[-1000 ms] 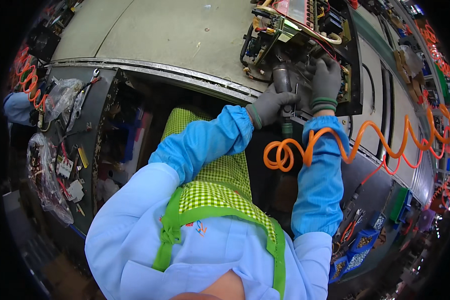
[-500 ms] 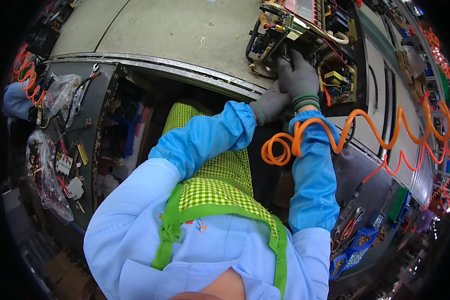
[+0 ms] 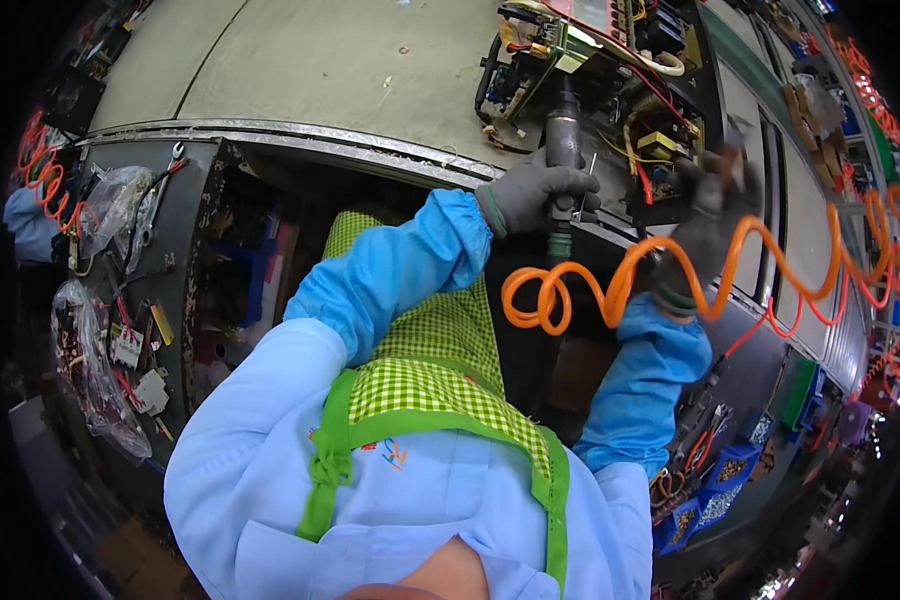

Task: The person cleans a workbench surface by hand, picking up small debris and wiping the area with a cloth. They then remove a large board from the table, wipe it, and place it back. Finally, they organize various tools and components on the table.

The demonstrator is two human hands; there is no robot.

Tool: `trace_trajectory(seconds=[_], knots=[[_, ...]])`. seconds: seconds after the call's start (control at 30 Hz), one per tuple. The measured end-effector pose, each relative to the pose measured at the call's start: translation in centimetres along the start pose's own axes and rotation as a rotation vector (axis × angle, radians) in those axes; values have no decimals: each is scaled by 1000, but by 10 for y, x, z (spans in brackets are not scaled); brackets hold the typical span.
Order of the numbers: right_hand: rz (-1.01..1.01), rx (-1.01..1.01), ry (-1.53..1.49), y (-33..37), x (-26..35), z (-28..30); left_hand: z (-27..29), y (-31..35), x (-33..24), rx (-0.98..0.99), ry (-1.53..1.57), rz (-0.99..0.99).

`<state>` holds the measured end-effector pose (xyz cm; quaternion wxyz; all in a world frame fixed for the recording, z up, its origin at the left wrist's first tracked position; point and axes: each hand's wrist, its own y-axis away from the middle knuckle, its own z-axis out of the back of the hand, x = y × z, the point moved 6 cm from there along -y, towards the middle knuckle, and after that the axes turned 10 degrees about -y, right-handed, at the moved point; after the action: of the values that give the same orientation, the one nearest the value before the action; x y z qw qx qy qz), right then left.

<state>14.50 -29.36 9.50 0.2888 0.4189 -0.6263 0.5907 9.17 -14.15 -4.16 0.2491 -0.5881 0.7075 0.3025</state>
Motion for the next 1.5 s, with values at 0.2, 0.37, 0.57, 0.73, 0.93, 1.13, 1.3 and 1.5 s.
trace_trajectory(seconds=[0.2,0.37,0.57,0.73,0.93,1.13,1.3,1.5], knots=[[-39,26,386,-99,-12,95,-4,-8,0,29,-111,68],[-254,231,568,-116,-62,69,-24,0,-11,-11,-1,42],[-263,226,565,-113,-54,58,-15,1,-2,-38,51,125],[-79,292,757,-115,-41,51,-6,-6,-5,33,-257,11],[2,334,902,-115,-41,47,-3,6,-10,-100,-169,123],[-37,298,767,-115,-43,48,2,0,-6,-54,-168,149],[99,325,921,-118,-42,51,-2,-9,4,-48,-148,18],[21,321,954,-111,-36,46,-3,-6,8,-166,-153,-52]])
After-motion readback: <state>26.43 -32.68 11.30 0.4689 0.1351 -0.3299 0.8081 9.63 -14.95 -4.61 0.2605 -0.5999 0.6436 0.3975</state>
